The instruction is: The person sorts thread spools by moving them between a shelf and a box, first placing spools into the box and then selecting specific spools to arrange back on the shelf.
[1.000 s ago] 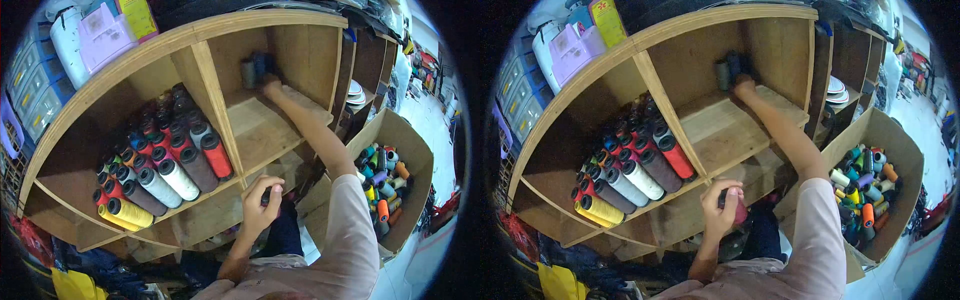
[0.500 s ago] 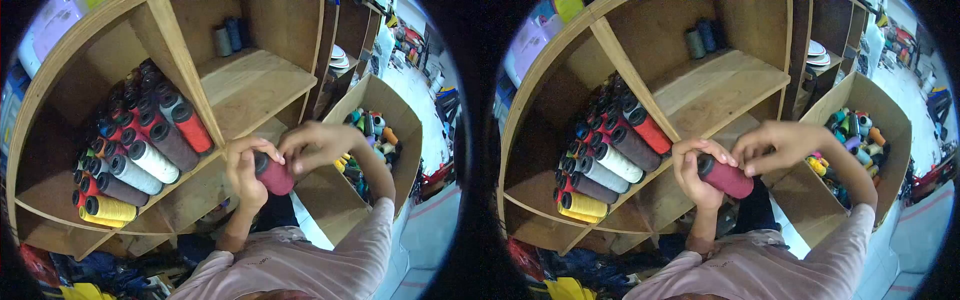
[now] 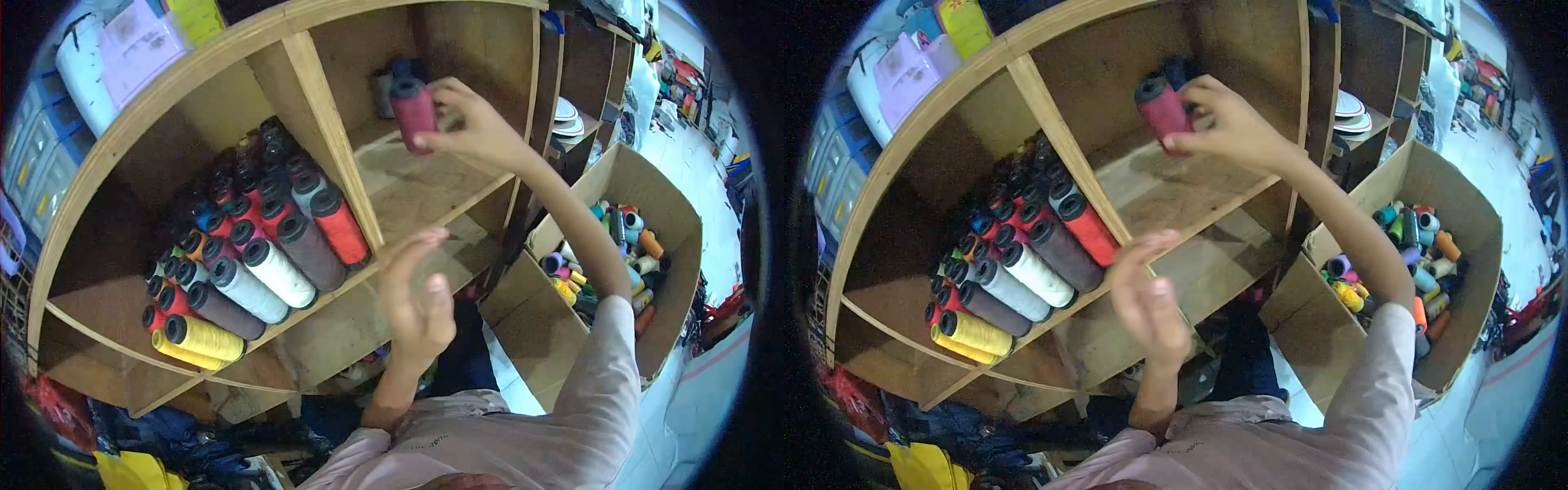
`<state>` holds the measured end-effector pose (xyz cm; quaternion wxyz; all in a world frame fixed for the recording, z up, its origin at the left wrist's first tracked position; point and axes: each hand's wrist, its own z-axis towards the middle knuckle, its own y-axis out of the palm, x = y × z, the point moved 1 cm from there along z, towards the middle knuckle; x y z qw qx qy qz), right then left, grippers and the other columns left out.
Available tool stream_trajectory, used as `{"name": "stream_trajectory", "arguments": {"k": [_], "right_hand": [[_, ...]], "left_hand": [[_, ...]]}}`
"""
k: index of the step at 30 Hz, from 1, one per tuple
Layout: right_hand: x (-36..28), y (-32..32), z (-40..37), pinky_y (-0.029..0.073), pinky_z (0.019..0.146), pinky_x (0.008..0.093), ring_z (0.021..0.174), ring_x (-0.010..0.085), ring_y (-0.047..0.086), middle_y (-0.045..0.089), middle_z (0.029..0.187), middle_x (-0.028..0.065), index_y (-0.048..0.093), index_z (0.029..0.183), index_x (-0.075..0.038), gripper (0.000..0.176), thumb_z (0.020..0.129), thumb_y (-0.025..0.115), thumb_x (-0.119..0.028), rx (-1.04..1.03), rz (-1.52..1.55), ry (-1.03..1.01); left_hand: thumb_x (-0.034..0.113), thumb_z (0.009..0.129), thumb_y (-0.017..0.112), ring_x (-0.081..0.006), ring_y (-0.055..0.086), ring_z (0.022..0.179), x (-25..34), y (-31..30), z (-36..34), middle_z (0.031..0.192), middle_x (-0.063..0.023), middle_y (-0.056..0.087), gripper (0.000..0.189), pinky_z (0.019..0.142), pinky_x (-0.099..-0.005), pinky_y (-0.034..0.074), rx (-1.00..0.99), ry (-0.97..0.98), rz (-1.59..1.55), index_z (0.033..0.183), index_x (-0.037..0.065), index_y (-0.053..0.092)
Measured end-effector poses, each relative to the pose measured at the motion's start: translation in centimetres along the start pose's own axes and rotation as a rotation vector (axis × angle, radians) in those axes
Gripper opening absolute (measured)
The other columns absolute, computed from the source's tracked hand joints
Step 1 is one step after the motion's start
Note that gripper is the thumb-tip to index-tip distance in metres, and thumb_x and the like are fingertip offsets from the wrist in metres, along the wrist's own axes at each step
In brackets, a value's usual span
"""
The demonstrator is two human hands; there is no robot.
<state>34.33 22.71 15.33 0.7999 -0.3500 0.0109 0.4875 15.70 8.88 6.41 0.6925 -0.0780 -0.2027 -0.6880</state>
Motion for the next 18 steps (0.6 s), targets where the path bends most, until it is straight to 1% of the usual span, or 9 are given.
{"name": "stream_trajectory", "arguments": {"k": [2,4,5,7,10,11,15,17,18], "right_hand": [[3.8,2.7,2.7,0.052,0.085,0.0383,0.092,0.0278,0.068,0.069,0.102,0.0187,0.065,0.116,0.002,0.057,0.078,0.078,-0.038,0.166,-0.199,0.139],[7.1,4.8,5.3,0.052,0.086,0.0366,0.096,0.0267,0.066,0.068,0.108,0.0151,0.064,0.119,0.001,0.064,0.074,0.084,-0.041,-0.001,0.164,0.428],[8.8,6.4,6.1,0.052,0.086,0.0366,0.096,0.0267,0.066,0.068,0.108,0.0151,0.064,0.119,0.001,0.064,0.074,0.084,-0.041,-0.001,0.164,0.418],[11.8,9.0,7.5,0.053,0.080,0.0416,0.089,0.0339,0.068,0.071,0.102,0.0176,0.065,0.117,0.000,0.066,0.075,0.080,-0.049,0.211,0.010,0.314],[13.1,10.7,9.3,0.051,0.086,0.0423,0.098,0.0364,0.067,0.069,0.106,0.0228,0.069,0.111,-0.001,0.057,0.076,0.075,-0.046,0.138,-0.258,0.362],[13.8,11.4,9.2,0.051,0.086,0.0438,0.100,0.0368,0.066,0.067,0.110,0.0248,0.069,0.109,0.000,0.058,0.079,0.070,-0.050,0.091,-0.251,0.469],[14.8,12.8,8.8,0.050,0.086,0.0454,0.103,0.0394,0.064,0.066,0.113,0.0264,0.068,0.109,0.001,0.058,0.081,0.069,-0.050,0.097,-0.306,0.378],[18.8,15.0,9.3,0.051,0.074,0.0497,0.085,0.0435,0.064,0.066,0.092,0.0261,0.068,0.094,0.004,0.056,0.078,0.074,-0.050,0.153,-0.438,0.230],[17.8,14.7,8.8,0.051,0.074,0.0497,0.085,0.0435,0.064,0.066,0.092,0.0261,0.068,0.094,0.004,0.056,0.078,0.074,-0.050,0.152,-0.439,0.235]], "left_hand": [[0.021,0.096,0.053,-0.0279,0.060,0.104,0.0,0.7,-0.6,0.111,-0.0179,0.063,0.030,0.096,-0.0409,0.045,-0.251,-0.166,0.096,0.115,-0.002,0.058],[0.016,0.093,0.056,-0.0292,0.060,0.102,-1.0,1.9,-0.9,0.108,-0.0167,0.065,0.026,0.095,-0.0405,0.045,-0.270,-0.116,0.195,0.112,-0.001,0.060],[0.011,0.090,0.059,-0.0305,0.061,0.099,-1.6,2.2,-1.0,0.105,-0.0155,0.066,0.022,0.094,-0.0400,0.045,-0.291,-0.072,0.289,0.109,0.000,0.063],[0.008,0.088,0.059,-0.0323,0.061,0.098,-2.2,2.1,-0.7,0.104,-0.0157,0.066,0.022,0.092,-0.0404,0.045,-0.320,-0.037,0.345,0.109,0.001,0.063],[0.006,0.087,0.059,-0.0333,0.060,0.097,-3.2,1.8,0.5,0.102,-0.0150,0.066,0.021,0.087,-0.0414,0.045,-0.361,-0.009,0.389,0.107,0.002,0.063],[0.006,0.087,0.059,-0.0328,0.060,0.097,-3.5,1.7,1.0,0.102,-0.0143,0.066,0.021,0.086,-0.0413,0.045,-0.381,-0.015,0.428,0.107,0.002,0.063],[0.013,0.089,0.059,-0.0309,0.058,0.103,-4.8,2.1,2.5,0.110,-0.0116,0.064,0.028,0.088,-0.0429,0.042,-0.502,0.015,0.636,0.115,0.006,0.061],[0.023,0.090,0.059,-0.0297,0.054,0.111,-5.4,2.7,2.4,0.119,-0.0106,0.061,0.037,0.092,-0.0462,0.040,-0.603,-0.014,0.801,0.124,0.009,0.058],[0.023,0.090,0.059,-0.0297,0.054,0.111,-5.5,2.8,2.4,0.119,-0.0106,0.061,0.037,0.092,-0.0462,0.040,-0.606,-0.016,0.798,0.124,0.009,0.058]]}}
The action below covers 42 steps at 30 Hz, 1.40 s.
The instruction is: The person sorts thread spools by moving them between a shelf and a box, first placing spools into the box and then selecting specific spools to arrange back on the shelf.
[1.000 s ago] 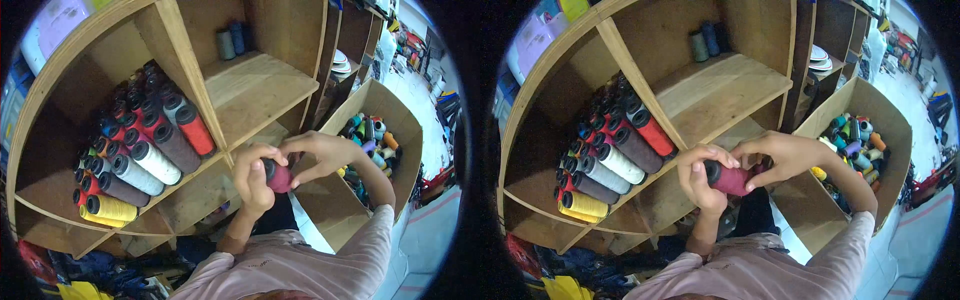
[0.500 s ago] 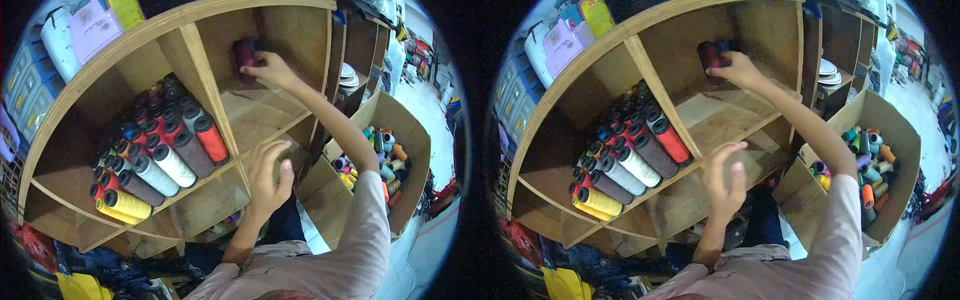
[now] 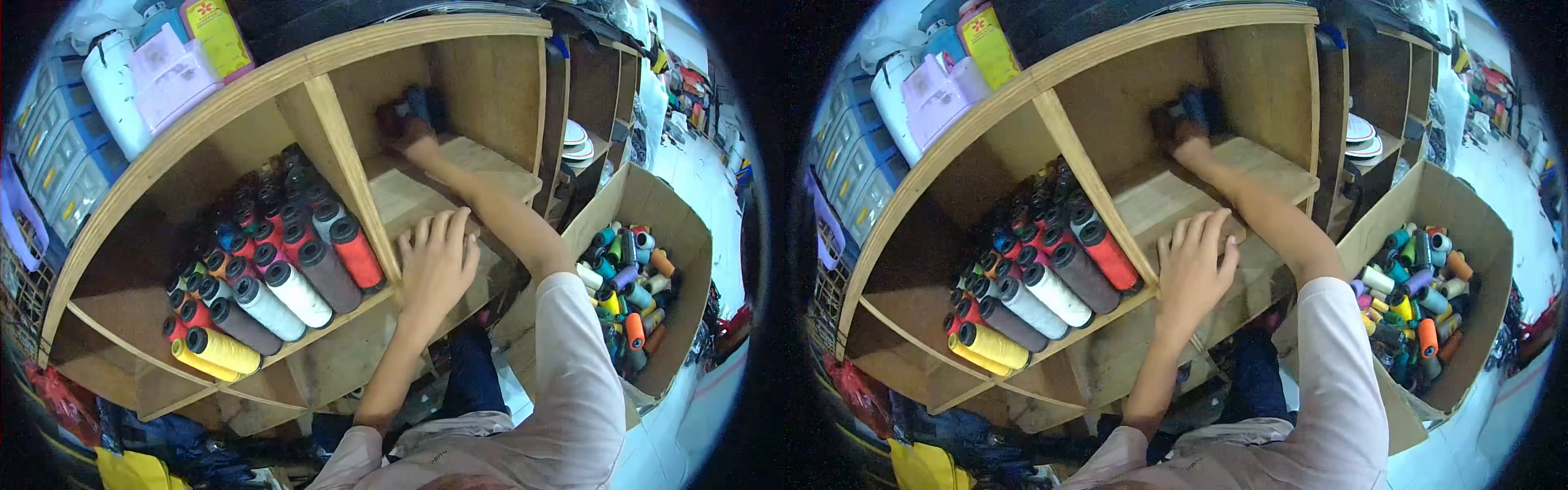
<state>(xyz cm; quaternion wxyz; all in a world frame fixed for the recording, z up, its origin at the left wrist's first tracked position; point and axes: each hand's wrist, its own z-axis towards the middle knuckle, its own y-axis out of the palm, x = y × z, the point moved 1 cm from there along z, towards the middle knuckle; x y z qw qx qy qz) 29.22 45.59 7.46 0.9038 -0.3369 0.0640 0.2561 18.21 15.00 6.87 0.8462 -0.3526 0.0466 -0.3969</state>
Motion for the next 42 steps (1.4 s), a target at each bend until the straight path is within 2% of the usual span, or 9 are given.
{"name": "stream_trajectory", "arguments": {"k": [5,8,12,24,26,33,36,38,42], "right_hand": [[0.8,1.6,-1.0,0.050,0.084,0.0481,0.098,0.0433,0.063,0.065,0.103,0.0264,0.065,0.102,0.001,0.053,0.078,0.076,-0.045,0.253,0.148,-0.089],[-1.8,-1.0,-0.7,0.050,0.082,0.0490,0.095,0.0427,0.063,0.065,0.101,0.0257,0.065,0.101,0.001,0.046,0.081,0.073,-0.039,0.007,0.139,0.089],[-2.6,-0.8,-1.8,0.051,0.075,0.0466,0.089,0.0413,0.065,0.067,0.098,0.0259,0.067,0.096,0.004,0.035,0.083,0.069,-0.029,0.134,0.224,-0.092],[-0.2,1.7,-2.3,0.051,0.070,0.0453,0.080,0.0364,0.064,0.066,0.088,0.0210,0.069,0.091,0.000,0.021,0.080,0.059,-0.016,0.029,-0.485,-0.424],[0.0,1.7,-1.7,0.051,0.073,0.0469,0.082,0.0375,0.064,0.066,0.089,0.0214,0.068,0.090,0.000,0.019,0.082,0.059,-0.015,-0.064,-0.189,-0.231],[-3.9,-4.2,-2.7,0.052,0.076,0.0470,0.086,0.0399,0.066,0.068,0.094,0.0209,0.067,0.095,-0.002,0.021,0.082,0.063,-0.018,0.053,0.062,-0.044],[-3.0,-4.0,-2.8,0.054,0.075,0.0505,0.087,0.0416,0.067,0.069,0.091,0.0241,0.069,0.102,-0.004,0.027,0.079,0.065,-0.019,0.073,0.139,-0.039],[-5.6,-9.0,-4.6,0.053,0.072,0.0505,0.082,0.0428,0.066,0.067,0.086,0.0243,0.067,0.097,-0.004,0.023,0.080,0.065,-0.019,-0.166,0.103,-0.086],[-8.5,-16.8,-8.4,0.053,0.070,0.0504,0.079,0.0423,0.066,0.067,0.081,0.0225,0.063,0.091,-0.004,0.019,0.081,0.065,-0.021,-0.101,0.184,-0.119]], "left_hand": [[0.029,0.090,0.060,-0.0287,0.052,0.115,-0.1,0.5,-0.2,0.123,-0.0098,0.058,0.044,0.094,-0.0468,0.037,-0.097,-0.021,0.182,0.129,0.010,0.057],[0.031,0.089,0.062,-0.0277,0.051,0.117,-0.2,0.5,-0.5,0.125,-0.0098,0.057,0.046,0.095,-0.0464,0.036,-0.106,-0.010,0.184,0.129,0.010,0.058],[0.034,0.087,0.064,-0.0269,0.050,0.119,-0.3,0.4,-0.7,0.127,-0.0094,0.056,0.047,0.096,-0.0453,0.035,-0.117,-0.004,0.159,0.127,0.010,0.059],[0.036,0.087,0.065,-0.0272,0.049,0.121,-0.3,0.2,-0.9,0.129,-0.0102,0.055,0.046,0.097,-0.0450,0.034,-0.126,0.003,0.157,0.125,0.011,0.060],[0.036,0.087,0.065,-0.0273,0.049,0.121,-0.3,0.2,-0.8,0.129,-0.0102,0.055,0.046,0.098,-0.0453,0.034,-0.130,-0.002,0.154,0.125,0.011,0.060],[0.043,0.088,0.064,-0.0280,0.049,0.122,-0.2,0.2,-0.8,0.131,-0.0097,0.056,0.049,0.099,-0.0471,0.034,-0.138,-0.022,0.133,0.125,0.011,0.060],[0.045,0.088,0.063,-0.0284,0.049,0.122,-0.2,0.3,-1.0,0.131,-0.0101,0.056,0.050,0.098,-0.0477,0.035,-0.102,0.005,0.164,0.125,0.011,0.060],[0.045,0.089,0.063,-0.0285,0.050,0.121,-0.2,0.3,-1.2,0.130,-0.0098,0.057,0.050,0.098,-0.0480,0.035,-0.111,0.018,0.192,0.124,0.011,0.060],[0.046,0.089,0.062,-0.0288,0.051,0.119,-0.2,0.2,-1.0,0.129,-0.0088,0.058,0.048,0.097,-0.0481,0.036,-0.138,0.019,0.196,0.123,0.011,0.061]]}}
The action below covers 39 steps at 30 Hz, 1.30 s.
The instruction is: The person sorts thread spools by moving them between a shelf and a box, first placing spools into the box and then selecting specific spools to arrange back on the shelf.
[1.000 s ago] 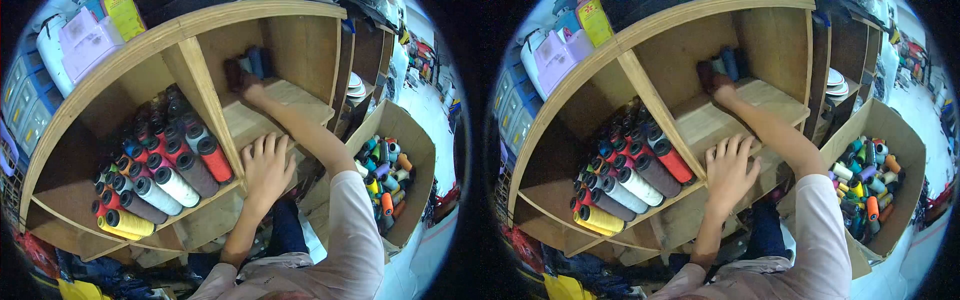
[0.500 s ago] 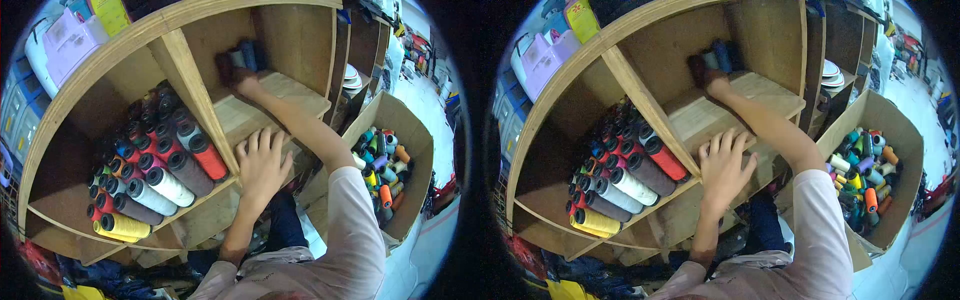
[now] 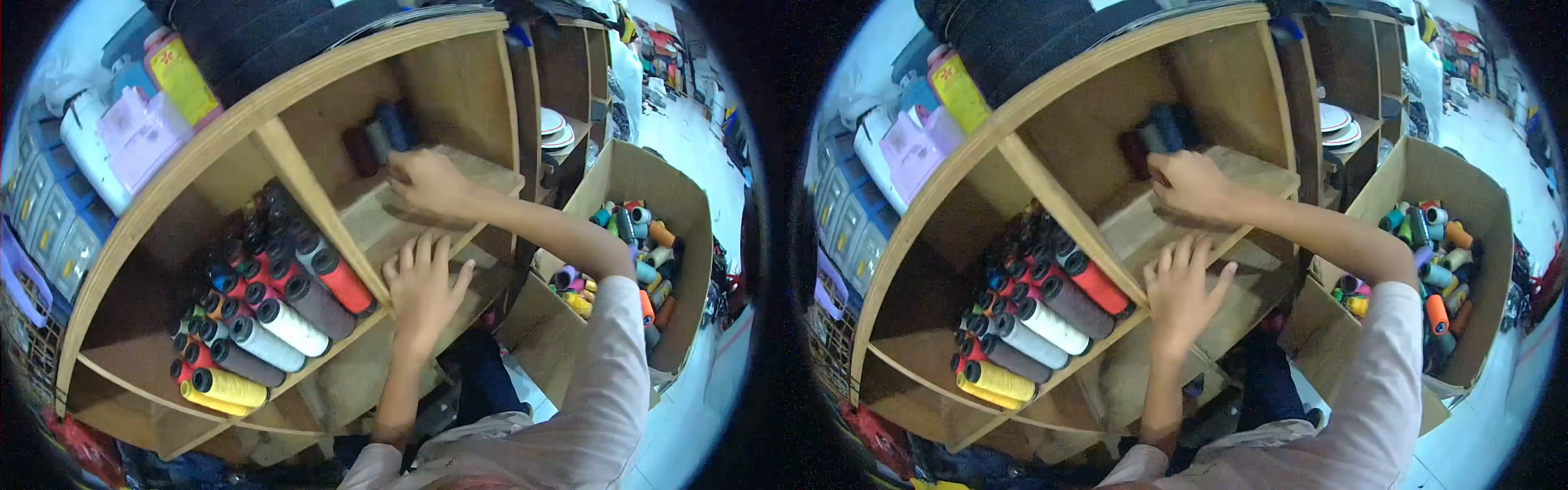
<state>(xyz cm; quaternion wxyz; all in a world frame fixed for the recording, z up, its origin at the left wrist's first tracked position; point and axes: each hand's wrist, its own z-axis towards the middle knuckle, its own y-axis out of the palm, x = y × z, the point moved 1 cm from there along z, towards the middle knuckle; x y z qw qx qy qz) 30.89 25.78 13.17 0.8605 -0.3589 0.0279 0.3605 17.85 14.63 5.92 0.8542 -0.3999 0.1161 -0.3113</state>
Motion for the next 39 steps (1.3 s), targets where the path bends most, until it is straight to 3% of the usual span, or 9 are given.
{"name": "stream_trajectory", "arguments": {"k": [12,14,15,16,24,26,30,33,39], "right_hand": [[4.9,-18.6,-18.6,0.048,0.064,0.0458,0.070,0.0390,0.063,0.063,0.072,0.0198,0.059,0.085,-0.001,0.025,0.087,0.064,-0.025,-0.009,-0.296,0.449],[6.5,-19.8,-22.2,0.043,0.055,0.0372,0.054,0.0216,0.055,0.059,0.064,0.0140,0.055,0.081,0.002,0.024,0.091,0.065,-0.018,0.033,-0.327,0.446],[7.4,-20.2,-24.0,0.049,0.064,0.0449,0.070,0.0373,0.064,0.064,0.073,0.0195,0.060,0.083,0.000,0.026,0.086,0.066,-0.025,-0.010,-0.343,0.566],[7.5,-20.8,-25.3,0.049,0.063,0.0451,0.069,0.0366,0.065,0.064,0.072,0.0192,0.060,0.083,0.000,0.027,0.086,0.066,-0.026,-0.061,-0.358,0.691],[14.2,-21.6,-38.4,0.053,0.066,0.0486,0.078,0.0356,0.068,0.068,0.081,0.0177,0.068,0.094,-0.009,0.024,0.088,0.063,-0.031,-0.471,-0.664,0.786],[16.5,-20.0,-42.1,0.054,0.069,0.0491,0.081,0.0360,0.069,0.070,0.086,0.0168,0.069,0.098,-0.010,0.030,0.087,0.063,-0.038,-0.563,-0.648,0.774],[15.3,-16.8,-42.5,0.054,0.075,0.0470,0.092,0.0349,0.069,0.071,0.096,0.0156,0.065,0.112,-0.009,0.051,0.084,0.064,-0.051,-1.104,-0.492,0.901],[15.6,-14.9,-46.2,0.055,0.076,0.0460,0.094,0.0339,0.069,0.071,0.096,0.0151,0.065,0.111,-0.008,0.050,0.083,0.065,-0.049,-0.914,-0.592,0.859],[14.8,-18.3,-40.6,0.055,0.078,0.0474,0.093,0.0345,0.069,0.071,0.097,0.0166,0.068,0.107,-0.008,0.054,0.072,0.075,-0.048,-1.273,-0.518,0.949]], "left_hand": [[0.016,0.088,0.065,-0.0296,0.060,0.092,2.5,0.7,0.2,0.094,-0.0105,0.066,0.016,0.083,-0.0416,0.044,0.286,0.034,-0.464,0.100,0.006,0.068],[0.010,0.087,0.064,-0.0300,0.061,0.084,4.7,1.3,-0.1,0.088,-0.0112,0.065,0.012,0.079,-0.0404,0.046,0.377,0.009,-0.757,0.097,0.004,0.068],[0.008,0.084,0.064,-0.0296,0.060,0.079,6.2,1.6,0.6,0.083,-0.0095,0.064,0.011,0.077,-0.0399,0.045,0.388,0.221,-0.772,0.095,0.005,0.068],[0.006,0.082,0.065,-0.0293,0.059,0.075,7.6,2.3,1.2,0.078,-0.0077,0.063,0.012,0.075,-0.0394,0.044,0.402,0.433,-0.781,0.093,0.006,0.068],[0.014,0.085,0.063,-0.0301,0.068,0.079,16.2,13.8,4.1,0.085,-0.0124,0.070,0.010,0.071,-0.0421,0.051,-0.061,0.333,-1.086,0.090,0.005,0.066],[0.022,0.090,0.062,-0.0293,0.068,0.069,18.3,16.3,5.8,0.075,-0.0133,0.068,0.017,0.062,-0.0402,0.051,-0.391,0.416,-0.866,0.100,0.011,0.070],[0.027,0.090,0.058,-0.0334,0.068,0.084,21.0,21.9,8.6,0.090,-0.0151,0.070,0.023,0.074,-0.0430,0.053,-0.486,0.587,-0.804,0.102,0.011,0.068],[0.026,0.091,0.056,-0.0361,0.067,0.089,22.1,25.5,8.0,0.095,-0.0171,0.069,0.024,0.076,-0.0453,0.051,-0.644,0.647,-0.697,0.101,0.008,0.068],[0.031,0.087,0.056,-0.0379,0.067,0.088,21.4,25.7,6.6,0.092,-0.0184,0.070,0.028,0.076,-0.0504,0.053,-0.817,0.793,-0.518,0.098,0.010,0.070]]}}
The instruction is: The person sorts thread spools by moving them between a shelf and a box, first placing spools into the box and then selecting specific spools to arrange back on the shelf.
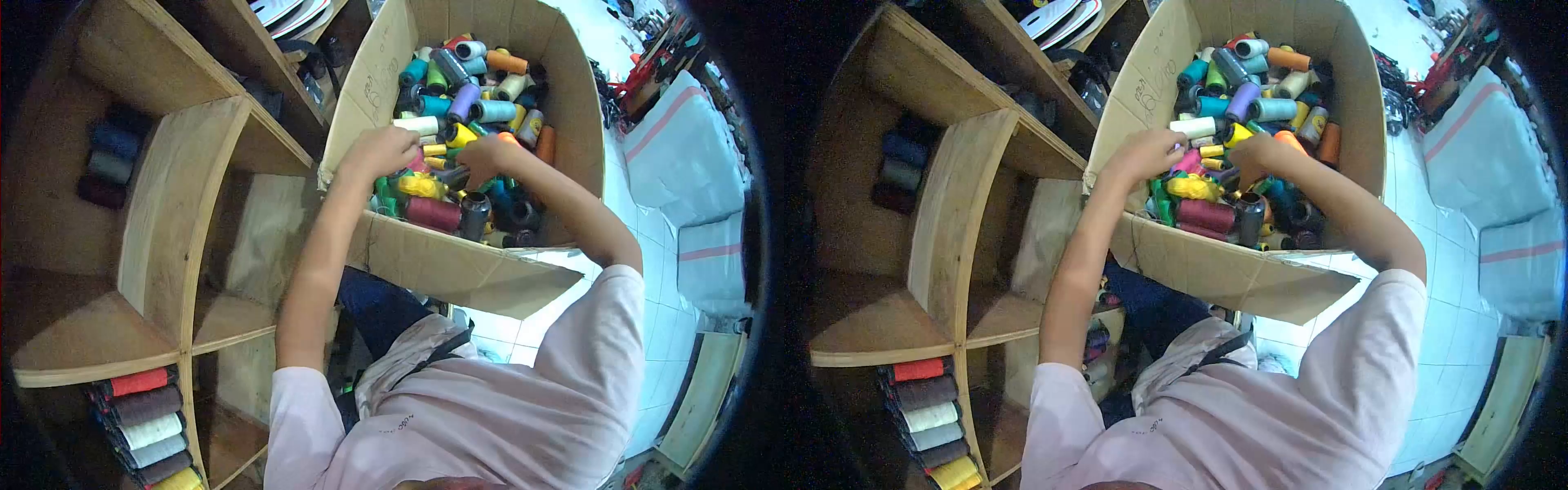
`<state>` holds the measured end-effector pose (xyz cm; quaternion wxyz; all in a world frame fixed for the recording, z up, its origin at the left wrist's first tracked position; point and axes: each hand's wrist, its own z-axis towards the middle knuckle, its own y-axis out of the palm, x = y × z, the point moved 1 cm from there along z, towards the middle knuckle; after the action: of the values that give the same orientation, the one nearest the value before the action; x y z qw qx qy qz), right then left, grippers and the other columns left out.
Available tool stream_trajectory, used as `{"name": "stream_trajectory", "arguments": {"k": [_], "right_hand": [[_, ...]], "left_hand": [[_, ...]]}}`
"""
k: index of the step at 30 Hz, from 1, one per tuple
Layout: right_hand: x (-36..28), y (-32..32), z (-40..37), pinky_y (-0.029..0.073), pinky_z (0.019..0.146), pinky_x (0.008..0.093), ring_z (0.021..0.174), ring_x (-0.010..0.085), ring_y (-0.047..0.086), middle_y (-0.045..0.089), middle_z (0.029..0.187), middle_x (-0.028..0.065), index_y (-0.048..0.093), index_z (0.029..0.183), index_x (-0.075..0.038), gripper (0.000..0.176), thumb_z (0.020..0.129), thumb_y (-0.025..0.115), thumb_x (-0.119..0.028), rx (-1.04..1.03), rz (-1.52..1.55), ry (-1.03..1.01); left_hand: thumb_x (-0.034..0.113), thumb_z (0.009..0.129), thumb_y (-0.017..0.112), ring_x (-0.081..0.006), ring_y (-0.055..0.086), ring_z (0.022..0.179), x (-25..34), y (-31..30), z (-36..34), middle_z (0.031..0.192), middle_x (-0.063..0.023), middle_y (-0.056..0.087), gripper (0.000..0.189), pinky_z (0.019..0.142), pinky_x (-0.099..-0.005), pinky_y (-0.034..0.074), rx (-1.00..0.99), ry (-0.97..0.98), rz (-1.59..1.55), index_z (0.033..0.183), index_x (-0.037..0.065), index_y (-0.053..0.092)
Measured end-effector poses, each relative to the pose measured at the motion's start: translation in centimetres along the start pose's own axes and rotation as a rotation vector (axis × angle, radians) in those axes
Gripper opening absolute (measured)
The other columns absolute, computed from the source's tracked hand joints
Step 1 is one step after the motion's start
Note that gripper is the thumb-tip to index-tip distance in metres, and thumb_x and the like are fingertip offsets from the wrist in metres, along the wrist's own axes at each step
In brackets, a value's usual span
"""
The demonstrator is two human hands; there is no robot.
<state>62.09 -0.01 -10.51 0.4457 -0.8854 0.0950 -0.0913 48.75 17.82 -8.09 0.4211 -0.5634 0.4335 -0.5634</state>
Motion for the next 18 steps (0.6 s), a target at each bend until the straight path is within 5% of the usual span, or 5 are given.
{"name": "stream_trajectory", "arguments": {"k": [3,10,13,15,18], "right_hand": [[2.0,-1.2,-0.7,0.056,0.074,0.0443,0.091,0.0318,0.070,0.072,0.098,0.0150,0.069,0.109,-0.009,0.057,0.069,0.077,-0.050,0.247,-0.005,0.045],[4.0,-3.5,-2.1,0.053,0.080,0.0458,0.097,0.0363,0.067,0.070,0.104,0.0178,0.066,0.113,-0.008,0.064,0.073,0.076,-0.056,0.463,0.273,0.048],[3.9,-3.9,-1.7,0.052,0.083,0.0435,0.098,0.0352,0.067,0.069,0.105,0.0200,0.062,0.122,-0.007,0.067,0.078,0.074,-0.056,0.582,0.454,-0.037],[3.4,-4.1,-1.2,0.051,0.086,0.0404,0.097,0.0301,0.067,0.069,0.103,0.0205,0.059,0.126,-0.003,0.069,0.081,0.074,-0.053,0.718,0.757,-0.204],[2.1,-5.2,-2.4,0.051,0.085,0.0329,0.094,0.0185,0.064,0.067,0.102,0.0113,0.057,0.127,-0.002,0.064,0.083,0.077,-0.044,0.669,1.024,-0.190]], "left_hand": [[0.034,0.091,0.057,-0.0371,0.066,0.093,-0.9,1.2,-0.5,0.097,-0.0210,0.068,0.031,0.079,-0.0470,0.050,-0.094,0.045,-0.139,0.110,0.012,0.068],[0.043,0.095,0.054,-0.0352,0.065,0.097,-2.0,1.8,0.0,0.103,-0.0204,0.068,0.042,0.083,-0.0429,0.050,-0.197,0.001,-0.151,0.115,0.008,0.065],[0.050,0.097,0.051,-0.0341,0.066,0.095,-0.6,0.4,0.1,0.100,-0.0232,0.068,0.054,0.083,-0.0419,0.050,-0.050,0.024,-0.338,0.113,0.000,0.063],[0.062,0.095,0.047,-0.0377,0.066,0.099,-0.6,-0.4,0.7,0.103,-0.0253,0.068,0.067,0.085,-0.0449,0.050,-0.133,-0.243,-0.391,0.111,-0.002,0.063],[0.065,0.094,0.045,-0.0403,0.066,0.098,-1.0,0.1,0.5,0.100,-0.0270,0.068,0.073,0.085,-0.0452,0.049,0.122,-0.208,-0.500,0.109,-0.004,0.062]]}}
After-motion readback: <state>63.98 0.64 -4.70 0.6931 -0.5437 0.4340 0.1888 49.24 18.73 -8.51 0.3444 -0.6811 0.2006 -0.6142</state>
